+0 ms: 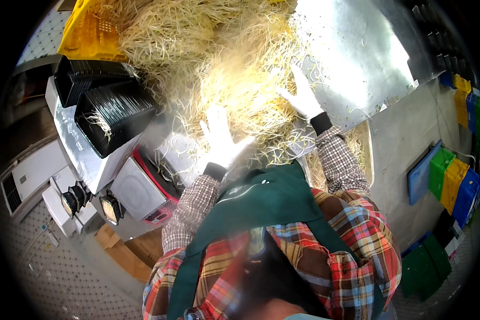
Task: The person repeatedly scoops bean sprouts from a large pile on a stainless steel table into black plastic trays, places each tray on a digital scale to check the weight, and stacks the filled trays to the side. The process is repeated continuously throughout the clip.
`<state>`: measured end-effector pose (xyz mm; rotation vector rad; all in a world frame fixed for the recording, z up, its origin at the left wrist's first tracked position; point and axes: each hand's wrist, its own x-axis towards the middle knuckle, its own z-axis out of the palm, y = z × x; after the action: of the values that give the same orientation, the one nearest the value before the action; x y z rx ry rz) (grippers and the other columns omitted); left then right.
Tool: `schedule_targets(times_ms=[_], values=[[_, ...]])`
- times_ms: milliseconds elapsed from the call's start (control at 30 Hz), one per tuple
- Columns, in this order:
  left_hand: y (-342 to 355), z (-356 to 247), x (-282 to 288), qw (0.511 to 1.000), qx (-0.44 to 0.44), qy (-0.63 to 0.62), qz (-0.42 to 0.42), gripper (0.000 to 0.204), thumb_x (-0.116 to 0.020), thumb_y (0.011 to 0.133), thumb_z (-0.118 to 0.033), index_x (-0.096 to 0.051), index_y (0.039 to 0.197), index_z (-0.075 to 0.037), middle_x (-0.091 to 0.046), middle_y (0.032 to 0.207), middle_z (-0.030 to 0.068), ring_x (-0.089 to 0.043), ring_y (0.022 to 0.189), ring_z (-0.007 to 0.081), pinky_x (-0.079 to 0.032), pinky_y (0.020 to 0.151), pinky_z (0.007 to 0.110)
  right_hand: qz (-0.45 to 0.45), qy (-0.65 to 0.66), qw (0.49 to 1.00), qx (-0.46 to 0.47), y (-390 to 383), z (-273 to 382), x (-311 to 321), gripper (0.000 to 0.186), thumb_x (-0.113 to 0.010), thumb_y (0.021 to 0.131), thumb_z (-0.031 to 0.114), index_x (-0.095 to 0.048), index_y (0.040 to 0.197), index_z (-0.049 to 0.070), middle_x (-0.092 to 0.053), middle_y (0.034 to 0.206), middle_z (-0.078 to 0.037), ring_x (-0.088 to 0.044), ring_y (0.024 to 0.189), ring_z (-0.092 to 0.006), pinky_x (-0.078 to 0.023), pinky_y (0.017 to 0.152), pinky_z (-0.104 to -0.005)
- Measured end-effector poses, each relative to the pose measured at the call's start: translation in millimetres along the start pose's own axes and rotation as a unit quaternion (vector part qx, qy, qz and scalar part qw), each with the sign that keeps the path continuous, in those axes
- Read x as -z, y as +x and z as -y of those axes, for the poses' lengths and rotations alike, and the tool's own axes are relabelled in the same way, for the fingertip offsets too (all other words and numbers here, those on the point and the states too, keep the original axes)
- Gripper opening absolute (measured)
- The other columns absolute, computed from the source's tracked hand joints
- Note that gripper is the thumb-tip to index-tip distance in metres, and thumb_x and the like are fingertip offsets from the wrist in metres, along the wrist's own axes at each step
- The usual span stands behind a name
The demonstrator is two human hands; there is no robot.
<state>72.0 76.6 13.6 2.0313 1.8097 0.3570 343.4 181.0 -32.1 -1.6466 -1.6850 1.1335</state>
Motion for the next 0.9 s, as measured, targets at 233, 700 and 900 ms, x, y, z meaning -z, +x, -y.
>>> schedule_targets(times_ms=[233,700,900], values=[[11.1,-37.1,-0.1,0.992,0.041,0.087,0.086,0.128,-0.083,0.062,-0.054,-0.012,0.153,0.001,-0.013,0.158,0.0289,-0.010,0.149,0.0390,-0.003,0.117,0.061,0.061,-0.004,0.998,0.019,18.2,48.2,-23.2,0.114,-0.084,0.070,0.047,-0.020,0.153,0.002,-0.029,0.155,-0.023,-0.028,0.144,-0.0362,-0.024,0.118,-0.0431],[18.6,-43.5,-13.3,0.985,0.098,0.114,0.089,0.122,-0.087,0.064,-0.045,-0.015,0.152,0.001,-0.016,0.158,0.0265,-0.015,0.148,0.0390,-0.012,0.115,0.063,-0.143,0.128,0.977,0.090,33.7,84.7,38.7,0.030,-0.069,0.091,0.029,-0.069,0.116,0.014,-0.064,0.100,-0.014,-0.066,0.081,-0.0179,-0.054,0.063,-0.0290],[18.4,-41.9,-16.7,0.984,0.081,0.125,0.097,0.127,-0.087,0.062,-0.044,-0.010,0.153,0.001,-0.012,0.158,0.0276,-0.013,0.148,0.0413,-0.013,0.114,0.064,-0.172,-0.211,0.940,0.205,96.8,23.1,80.4,0.060,-0.062,0.090,0.053,-0.057,0.131,0.010,-0.056,0.129,-0.023,-0.059,0.115,-0.0312,-0.050,0.092,-0.0431]])
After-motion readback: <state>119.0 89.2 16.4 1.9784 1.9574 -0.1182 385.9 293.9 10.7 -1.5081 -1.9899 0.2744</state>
